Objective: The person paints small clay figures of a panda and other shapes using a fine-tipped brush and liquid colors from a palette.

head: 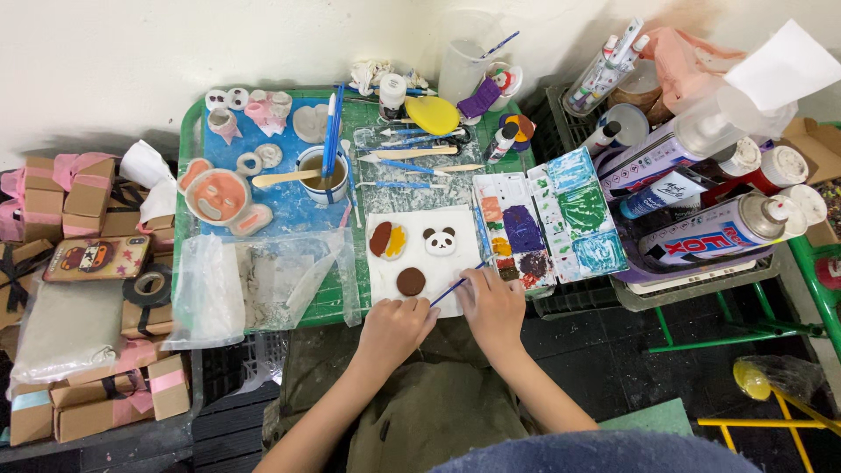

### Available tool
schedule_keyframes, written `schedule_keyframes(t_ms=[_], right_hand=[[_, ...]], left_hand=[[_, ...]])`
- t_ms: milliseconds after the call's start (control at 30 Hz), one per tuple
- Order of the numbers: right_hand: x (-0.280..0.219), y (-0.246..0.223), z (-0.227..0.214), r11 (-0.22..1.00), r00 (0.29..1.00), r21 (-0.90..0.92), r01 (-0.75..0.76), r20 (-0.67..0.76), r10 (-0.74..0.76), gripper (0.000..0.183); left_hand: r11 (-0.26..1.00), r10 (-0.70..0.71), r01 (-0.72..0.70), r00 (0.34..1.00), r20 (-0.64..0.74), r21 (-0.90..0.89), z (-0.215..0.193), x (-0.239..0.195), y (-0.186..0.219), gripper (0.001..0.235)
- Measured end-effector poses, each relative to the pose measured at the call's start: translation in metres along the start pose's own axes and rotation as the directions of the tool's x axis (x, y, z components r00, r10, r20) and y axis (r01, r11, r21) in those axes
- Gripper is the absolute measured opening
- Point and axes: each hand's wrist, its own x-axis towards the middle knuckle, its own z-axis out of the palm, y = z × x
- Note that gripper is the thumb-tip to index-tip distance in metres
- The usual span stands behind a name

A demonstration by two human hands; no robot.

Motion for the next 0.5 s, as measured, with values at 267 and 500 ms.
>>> schedule_keyframes(t_ms=[267,500], right_hand=[[0.005,-0.003,-0.006,0.997,0.989,0.044,-0.068,0.137,0.061,0.027],[0.008,-0.011,-0.022,0.990,0.987,0.109,-0.085,0.148,0.068,0.027]], left_hand=[[1.000,-0.016,0.015,1.000,0.026,0.020,-0.003,0.001,-0.005,0.029],[1.000,-0.011,0.011,0.999,-0.038,-0.002,-0.022,0.008,-0.007,0.033]])
